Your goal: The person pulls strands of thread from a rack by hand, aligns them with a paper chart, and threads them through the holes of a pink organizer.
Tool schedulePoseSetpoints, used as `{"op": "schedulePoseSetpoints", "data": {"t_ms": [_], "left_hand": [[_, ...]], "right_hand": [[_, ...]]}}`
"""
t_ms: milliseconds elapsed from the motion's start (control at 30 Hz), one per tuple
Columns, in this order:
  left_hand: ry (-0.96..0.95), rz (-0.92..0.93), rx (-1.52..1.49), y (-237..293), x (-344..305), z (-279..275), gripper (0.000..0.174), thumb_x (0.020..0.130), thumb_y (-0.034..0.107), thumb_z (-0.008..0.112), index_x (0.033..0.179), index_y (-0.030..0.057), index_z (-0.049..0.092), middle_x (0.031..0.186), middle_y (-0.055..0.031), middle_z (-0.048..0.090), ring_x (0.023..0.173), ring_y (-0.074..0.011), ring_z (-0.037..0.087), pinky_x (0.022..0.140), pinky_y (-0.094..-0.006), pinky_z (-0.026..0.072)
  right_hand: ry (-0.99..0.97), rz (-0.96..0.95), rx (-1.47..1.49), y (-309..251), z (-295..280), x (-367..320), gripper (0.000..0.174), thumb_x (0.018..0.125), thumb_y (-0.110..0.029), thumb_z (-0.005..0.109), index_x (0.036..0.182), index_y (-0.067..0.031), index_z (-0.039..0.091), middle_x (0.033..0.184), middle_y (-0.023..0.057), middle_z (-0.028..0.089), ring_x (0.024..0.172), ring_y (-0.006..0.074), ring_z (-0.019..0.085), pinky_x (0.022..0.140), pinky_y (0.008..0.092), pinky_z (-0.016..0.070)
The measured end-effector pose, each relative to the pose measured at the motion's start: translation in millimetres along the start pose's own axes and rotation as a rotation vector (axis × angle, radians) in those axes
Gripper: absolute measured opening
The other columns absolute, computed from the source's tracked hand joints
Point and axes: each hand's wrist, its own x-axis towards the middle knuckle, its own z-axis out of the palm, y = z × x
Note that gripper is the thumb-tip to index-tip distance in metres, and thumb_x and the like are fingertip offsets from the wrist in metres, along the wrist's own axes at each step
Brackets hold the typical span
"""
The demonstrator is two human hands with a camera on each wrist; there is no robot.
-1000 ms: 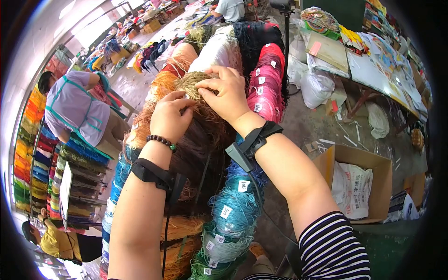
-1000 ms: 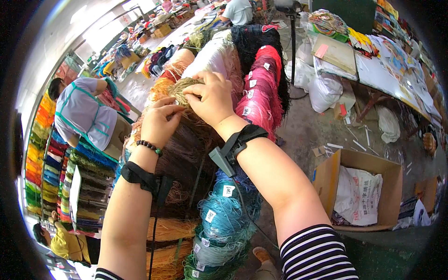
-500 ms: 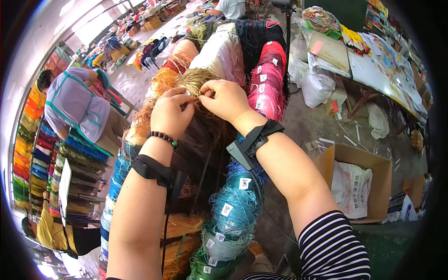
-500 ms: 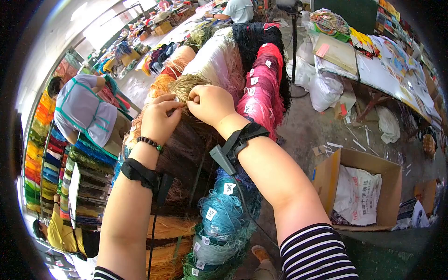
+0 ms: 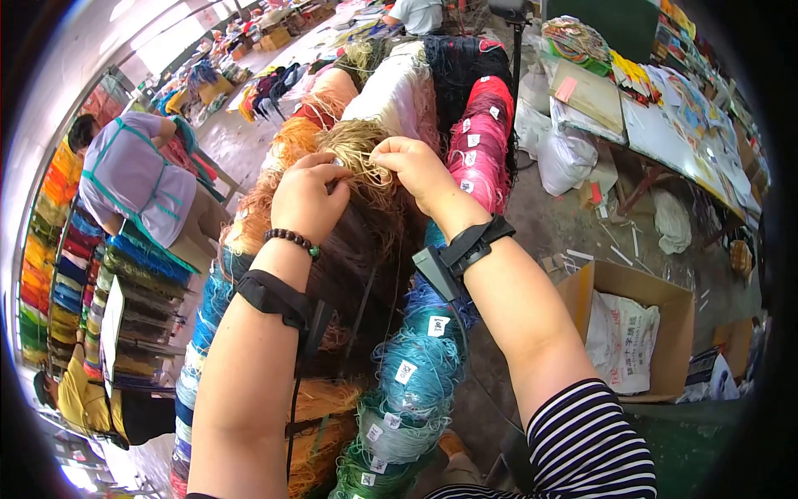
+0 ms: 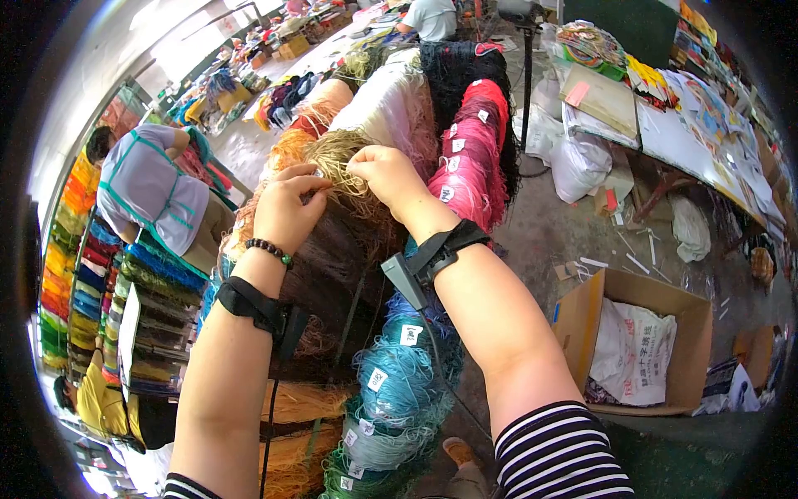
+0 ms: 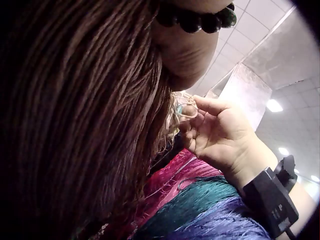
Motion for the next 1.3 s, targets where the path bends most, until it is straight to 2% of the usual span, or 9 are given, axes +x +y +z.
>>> {"op": "schedulePoseSetpoints", "data": {"t_ms": [133,233,333,467,633,767,1000,1200,1300], "left_hand": [[0.015,0.041,0.016,-2,0,2,0.019,0.077,0.014,0.063,0.093,0.0074,0.073,0.115,-0.0140,0.063,0.105,-0.0311,0.060,0.090,-0.0375,0.0480],[0.033,0.072,0.043,-1,1,2,0.018,0.077,0.013,0.063,0.092,0.0063,0.071,0.113,-0.0142,0.063,0.104,-0.0317,0.060,0.091,-0.0377,0.0475],[0.043,0.072,0.053,-1,1,2,0.017,0.077,0.013,0.064,0.091,0.0060,0.071,0.112,-0.0143,0.063,0.104,-0.0319,0.060,0.091,-0.0378,0.0471],[0.036,0.052,0.046,0,1,3,0.017,0.078,0.013,0.063,0.091,0.0055,0.071,0.112,-0.0142,0.063,0.103,-0.0318,0.060,0.091,-0.0377,0.0472],[0.043,0.061,0.044,1,1,2,0.017,0.077,0.012,0.063,0.091,0.0053,0.070,0.110,-0.0138,0.064,0.102,-0.0316,0.061,0.089,-0.0378,0.0477],[0.062,0.089,0.051,1,3,4,0.016,0.077,0.011,0.063,0.089,0.0051,0.070,0.108,-0.0129,0.064,0.101,-0.0315,0.061,0.088,-0.0376,0.0480],[0.020,0.068,0.049,1,2,0,0.017,0.077,0.012,0.064,0.092,0.0058,0.069,0.110,-0.0137,0.063,0.102,-0.0325,0.060,0.090,-0.0390,0.0472],[0.304,0.126,0.091,38,-26,-22,0.022,0.081,0.017,0.061,0.099,0.0046,0.067,0.114,-0.0201,0.060,0.106,-0.0356,0.057,0.092,-0.0430,0.0456],[-0.084,-0.234,-0.293,75,-65,-23,0.023,0.089,0.020,0.055,0.101,0.0037,0.066,0.098,-0.0163,0.065,0.091,-0.0306,0.062,0.073,-0.0393,0.0487]], "right_hand": [[0.000,0.054,0.164,-19,5,-12,0.015,0.083,-0.015,0.064,0.084,-0.0014,0.068,0.069,0.0040,0.062,0.061,0.0108,0.055,0.057,0.0244,0.0421],[-0.074,0.310,0.227,-24,-2,-13,0.018,0.081,-0.019,0.067,0.082,-0.0018,0.068,0.063,0.0038,0.059,0.054,0.0118,0.052,0.051,0.0266,0.0396],[-0.053,0.220,-0.151,-19,-5,-12,0.020,0.080,-0.022,0.069,0.079,-0.0024,0.069,0.059,0.0035,0.057,0.049,0.0123,0.049,0.047,0.0282,0.0369],[-0.093,0.166,-0.034,-26,-11,-21,0.019,0.081,-0.023,0.071,0.074,-0.0061,0.066,0.064,-0.0013,0.059,0.056,0.0076,0.049,0.053,0.0225,0.0335],[-0.130,0.201,0.556,-27,-38,-25,0.021,0.092,-0.022,0.056,0.103,-0.0053,0.062,0.079,0.0047,0.065,0.076,0.0192,0.063,0.083,0.0339,0.0501],[-0.381,0.227,0.624,-25,-55,-21,0.021,0.091,-0.021,0.058,0.104,-0.0039,0.062,0.085,0.0059,0.067,0.078,0.0186,0.066,0.078,0.0319,0.0510],[-0.169,0.414,-0.065,-78,-38,-80,0.050,0.088,-0.013,0.062,0.130,0.0059,0.045,0.097,0.0154,0.067,0.084,0.0204,0.067,0.075,0.0324,0.0538],[-0.212,0.553,0.131,-94,-38,-122,0.029,0.087,-0.014,0.064,0.114,-0.0034,0.061,0.096,0.0111,0.070,0.080,0.0173,0.067,0.072,0.0285,0.0527],[-0.183,0.520,0.205,-91,-29,-138,0.026,0.086,-0.014,0.066,0.109,-0.0038,0.061,0.096,0.0106,0.069,0.079,0.0166,0.066,0.069,0.0280,0.0530]]}}
